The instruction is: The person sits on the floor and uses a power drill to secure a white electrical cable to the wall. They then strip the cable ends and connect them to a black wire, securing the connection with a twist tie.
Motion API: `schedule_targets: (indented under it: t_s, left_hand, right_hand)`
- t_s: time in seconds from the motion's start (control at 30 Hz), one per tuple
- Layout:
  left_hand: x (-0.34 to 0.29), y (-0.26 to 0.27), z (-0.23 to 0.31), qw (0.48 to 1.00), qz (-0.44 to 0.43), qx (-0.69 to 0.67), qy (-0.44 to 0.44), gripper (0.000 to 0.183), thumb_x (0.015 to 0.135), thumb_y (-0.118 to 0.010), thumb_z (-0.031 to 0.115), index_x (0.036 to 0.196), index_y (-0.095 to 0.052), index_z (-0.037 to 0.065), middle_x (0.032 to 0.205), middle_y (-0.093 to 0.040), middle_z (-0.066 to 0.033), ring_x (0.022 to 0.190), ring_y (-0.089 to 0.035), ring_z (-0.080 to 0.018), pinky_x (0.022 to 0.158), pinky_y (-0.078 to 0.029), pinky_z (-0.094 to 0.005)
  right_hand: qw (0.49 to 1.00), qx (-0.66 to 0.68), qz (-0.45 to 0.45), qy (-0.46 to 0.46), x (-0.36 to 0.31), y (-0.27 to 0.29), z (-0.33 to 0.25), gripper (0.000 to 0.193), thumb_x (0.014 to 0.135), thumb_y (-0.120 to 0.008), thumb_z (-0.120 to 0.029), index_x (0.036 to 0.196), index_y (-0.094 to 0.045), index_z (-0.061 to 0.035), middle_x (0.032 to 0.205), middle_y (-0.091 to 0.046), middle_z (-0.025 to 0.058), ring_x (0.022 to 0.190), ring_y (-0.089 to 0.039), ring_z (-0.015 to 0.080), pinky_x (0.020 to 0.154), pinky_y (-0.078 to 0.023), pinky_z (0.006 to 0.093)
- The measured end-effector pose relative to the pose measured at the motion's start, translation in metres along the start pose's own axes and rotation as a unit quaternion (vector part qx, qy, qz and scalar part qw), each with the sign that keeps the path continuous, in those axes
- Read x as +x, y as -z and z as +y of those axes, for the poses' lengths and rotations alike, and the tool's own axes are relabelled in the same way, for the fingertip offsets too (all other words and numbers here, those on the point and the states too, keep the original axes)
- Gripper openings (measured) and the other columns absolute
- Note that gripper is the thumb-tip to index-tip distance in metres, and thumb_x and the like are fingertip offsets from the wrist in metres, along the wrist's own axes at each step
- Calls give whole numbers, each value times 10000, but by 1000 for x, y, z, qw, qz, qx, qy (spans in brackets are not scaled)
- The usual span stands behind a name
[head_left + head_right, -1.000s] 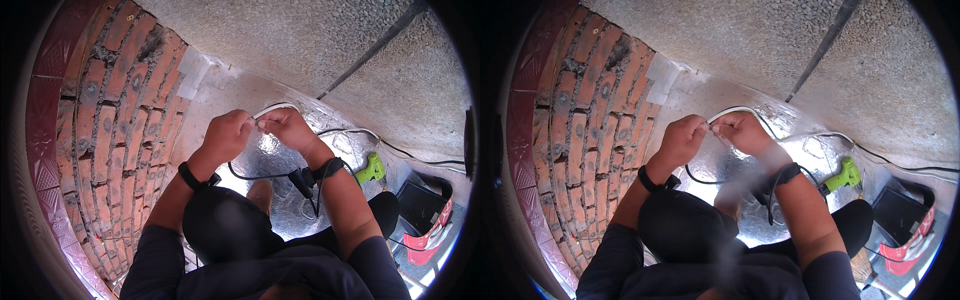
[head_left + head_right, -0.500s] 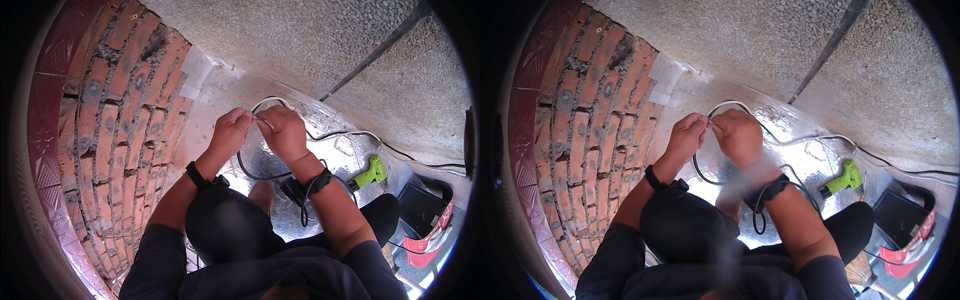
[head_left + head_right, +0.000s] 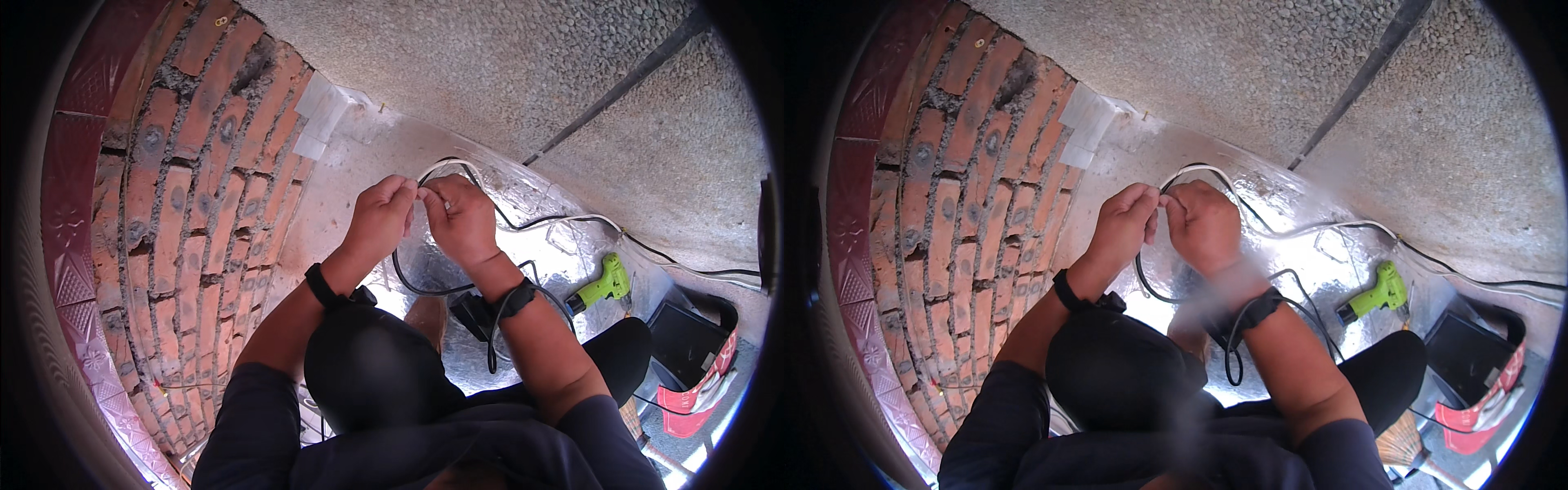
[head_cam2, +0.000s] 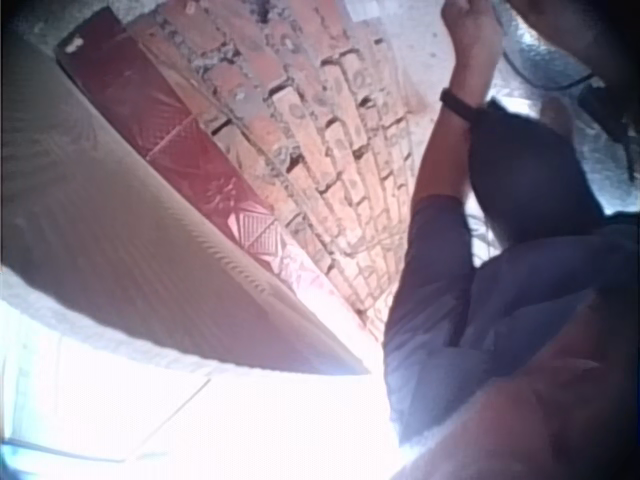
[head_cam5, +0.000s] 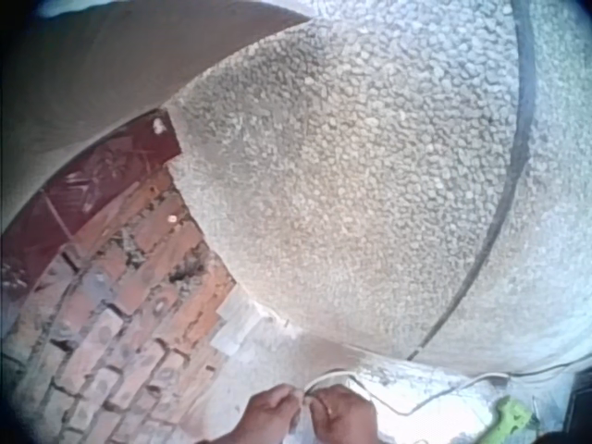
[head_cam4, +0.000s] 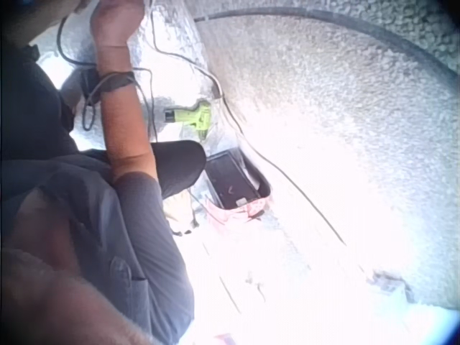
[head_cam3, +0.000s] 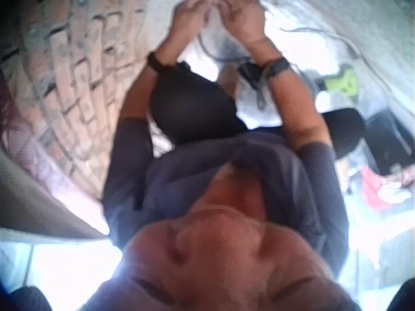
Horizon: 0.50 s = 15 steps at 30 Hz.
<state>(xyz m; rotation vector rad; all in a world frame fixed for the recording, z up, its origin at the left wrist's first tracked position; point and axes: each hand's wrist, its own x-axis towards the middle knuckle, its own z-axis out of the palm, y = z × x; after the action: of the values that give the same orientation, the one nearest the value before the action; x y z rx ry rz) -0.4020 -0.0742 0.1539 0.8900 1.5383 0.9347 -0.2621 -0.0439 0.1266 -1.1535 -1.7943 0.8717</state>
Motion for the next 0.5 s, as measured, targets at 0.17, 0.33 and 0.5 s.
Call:
schedule_targets:
  t_s: [0.17, 0.33, 0.5]
  left_hand:
    - [-1, 1, -5, 989, 17, 129, -71, 215, 958, -511, 199, 899, -621, 24, 628, -561, -66, 549, -557, -168, 512, -437, -302]
    - [0, 0, -7, 914, 56, 283, -284, 172, 933, -529, 188, 876, -607, 45, 782, -609, -153, 715, -605, -354, 588, -472, -408]
    - [-4, 1, -2, 875, 25, 338, -347, 124, 914, -542, 161, 861, -575, 54, 765, -585, -141, 684, -592, -356, 572, -466, -414]
  right_hand:
    - [991, 102, -1, -82, -3, -4, 3, 70, 825, -642, -117, 801, -656, -52, 733, -624, 131, 648, -606, 267, 569, -464, 358]
    - [916, 303, -80, -251, -8, 0, 12, 149, 873, -613, -121, 767, -638, -19, 649, -621, 54, 616, -571, 130, 551, -416, 274]
    - [789, 493, -131, -343, -13, 14, 17, 151, 913, -585, -144, 817, -621, -33, 722, -628, 33, 634, -562, 118, 601, -424, 245]
